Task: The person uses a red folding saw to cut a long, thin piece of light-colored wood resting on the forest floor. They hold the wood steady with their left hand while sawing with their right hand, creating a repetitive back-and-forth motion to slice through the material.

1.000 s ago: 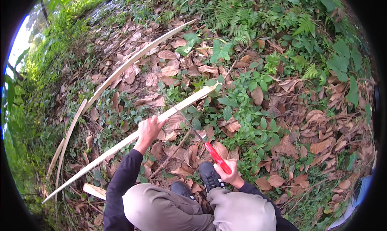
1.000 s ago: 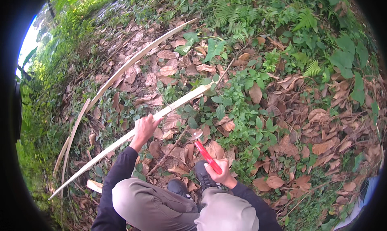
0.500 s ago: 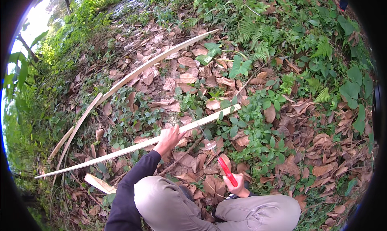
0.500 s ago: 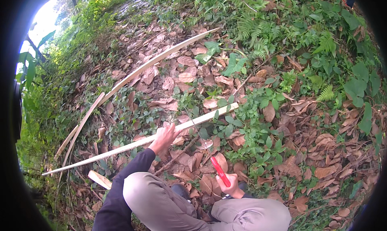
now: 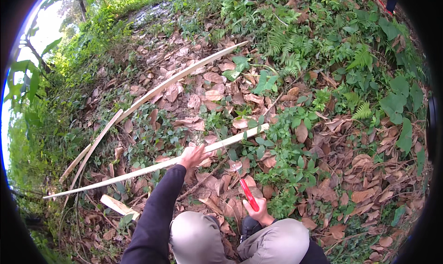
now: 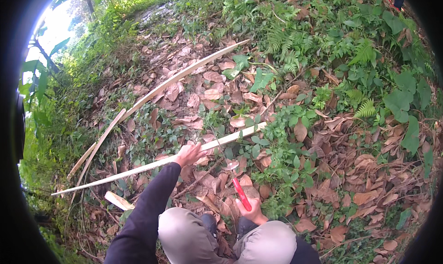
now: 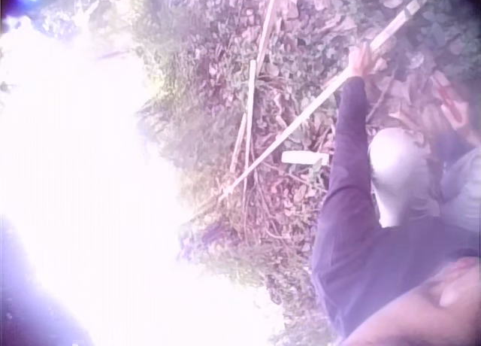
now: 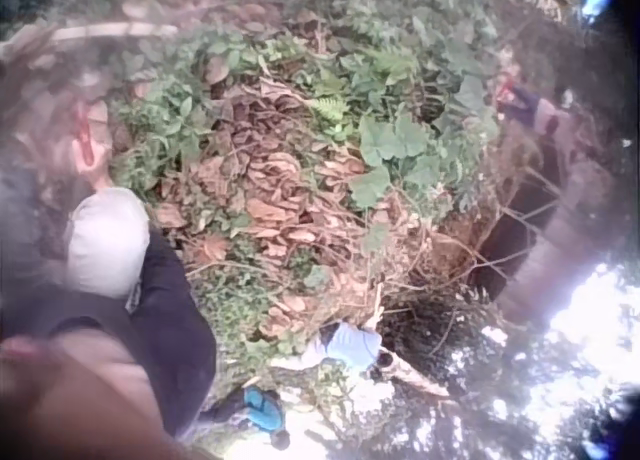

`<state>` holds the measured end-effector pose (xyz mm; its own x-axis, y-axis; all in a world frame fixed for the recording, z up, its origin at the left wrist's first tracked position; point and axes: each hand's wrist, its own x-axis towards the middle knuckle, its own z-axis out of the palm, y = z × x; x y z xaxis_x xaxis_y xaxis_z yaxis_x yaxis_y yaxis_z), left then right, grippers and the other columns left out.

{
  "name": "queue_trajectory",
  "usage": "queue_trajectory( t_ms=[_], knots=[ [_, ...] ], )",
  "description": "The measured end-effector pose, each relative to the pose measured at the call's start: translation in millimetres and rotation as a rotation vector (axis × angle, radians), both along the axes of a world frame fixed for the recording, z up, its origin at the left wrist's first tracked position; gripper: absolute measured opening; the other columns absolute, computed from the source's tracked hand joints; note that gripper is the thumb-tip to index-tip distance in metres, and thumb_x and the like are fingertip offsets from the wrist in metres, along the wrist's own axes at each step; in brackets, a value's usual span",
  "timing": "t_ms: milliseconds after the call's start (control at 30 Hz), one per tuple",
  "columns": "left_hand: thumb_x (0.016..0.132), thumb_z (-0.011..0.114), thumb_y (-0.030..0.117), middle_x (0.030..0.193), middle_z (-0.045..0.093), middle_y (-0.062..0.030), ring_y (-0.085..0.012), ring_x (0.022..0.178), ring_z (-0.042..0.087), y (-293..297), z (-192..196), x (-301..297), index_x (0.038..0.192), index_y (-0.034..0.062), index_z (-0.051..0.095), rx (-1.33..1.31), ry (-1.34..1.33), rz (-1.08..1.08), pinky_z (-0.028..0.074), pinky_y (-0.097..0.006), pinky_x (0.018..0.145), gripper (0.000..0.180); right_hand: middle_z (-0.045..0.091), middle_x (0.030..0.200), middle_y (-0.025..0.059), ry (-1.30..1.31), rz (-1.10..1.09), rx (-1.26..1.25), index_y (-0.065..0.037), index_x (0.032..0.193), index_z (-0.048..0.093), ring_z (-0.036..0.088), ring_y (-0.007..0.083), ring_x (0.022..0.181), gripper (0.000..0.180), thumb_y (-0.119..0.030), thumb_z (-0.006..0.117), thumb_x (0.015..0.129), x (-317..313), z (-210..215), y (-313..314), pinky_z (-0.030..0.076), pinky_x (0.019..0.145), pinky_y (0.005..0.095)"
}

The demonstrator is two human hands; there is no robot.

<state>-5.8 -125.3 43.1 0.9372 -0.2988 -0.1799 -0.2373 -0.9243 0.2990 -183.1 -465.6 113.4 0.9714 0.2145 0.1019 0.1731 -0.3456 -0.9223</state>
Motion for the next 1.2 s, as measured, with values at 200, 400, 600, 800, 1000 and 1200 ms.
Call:
queue_trajectory(
  t_ms=[200, 400, 600, 800, 1000, 1200],
  knots=[
    [0.101, 0.043, 0.057, 0.078, 0.067, -0.0224, -0.0410, 0.074, 0.067, -2, -15, -13, 0.102, 0.0032, 0.055, 0.061, -0.057, 0.050, 0.052, -0.051, 0.062, 0.055, 0.048, 0.050, 0.0067, 0.045, -0.070, 0.109, -0.003, 0.061, 0.052, 0.046, 0.0144, 0.042, 0.034, -0.013, 0.072, 0.088, -14, 6, 23, 0.035, 0.045, 0.0349],
    [0.102, 0.042, 0.055, 0.085, 0.067, -0.0244, -0.0425, 0.080, 0.067, 3, -4, -7, 0.101, 0.0026, 0.055, 0.066, 0.052, 0.043, 0.052, -0.054, 0.068, 0.054, 0.050, 0.050, 0.0064, 0.066, -0.097, 0.141, -0.003, 0.063, 0.057, 0.048, 0.0147, 0.042, 0.030, -0.013, 0.070, 0.089, -6, 9, 20, 0.036, 0.045, 0.0339],
    [0.101, 0.043, 0.059, 0.072, 0.066, -0.0234, -0.0430, 0.071, 0.067, -4, -7, -23, 0.099, 0.0041, 0.055, 0.038, 0.035, 0.077, 0.052, -0.053, 0.064, 0.056, 0.053, 0.049, 0.0081, 0.110, -0.123, 0.089, -0.003, 0.063, 0.059, 0.055, 0.0160, 0.041, 0.029, -0.013, 0.071, 0.087, -29, -23, -7, 0.040, 0.044, 0.0342],
    [0.096, 0.052, 0.060, 0.067, 0.064, -0.0212, -0.0412, 0.064, 0.066, -16, -23, -23, 0.089, 0.0046, 0.058, -0.197, -0.313, 0.162, 0.051, -0.051, 0.061, 0.057, 0.047, 0.047, 0.0095, -0.002, -0.144, 0.124, -0.004, 0.060, 0.054, 0.052, 0.0219, 0.039, 0.030, -0.011, 0.070, 0.085, 6, -36, 4, 0.035, 0.043, 0.0366],
    [0.095, 0.055, 0.061, 0.056, 0.060, -0.0163, -0.0362, 0.053, 0.064, -6, -30, -26, 0.080, 0.0073, 0.060, 0.045, -0.312, 0.078, 0.051, -0.047, 0.051, 0.056, 0.052, 0.051, 0.0140, 0.042, -0.085, 0.011, -0.004, 0.061, 0.055, 0.056, 0.0272, 0.041, 0.027, -0.010, 0.069, 0.084, -58, -29, -8, 0.041, 0.043, 0.0378],
    [0.098, 0.055, 0.054, 0.064, 0.062, -0.0203, -0.0402, 0.061, 0.066, -28, -28, -31, 0.090, 0.0066, 0.058, 0.009, -0.104, 0.092, 0.051, -0.050, 0.054, 0.048, 0.049, 0.050, 0.0123, 0.011, -0.117, 0.060, -0.003, 0.062, 0.054, 0.053, 0.0231, 0.042, 0.030, -0.012, 0.068, 0.087, 8, -44, 16, 0.038, 0.045, 0.0371]
  ],
)
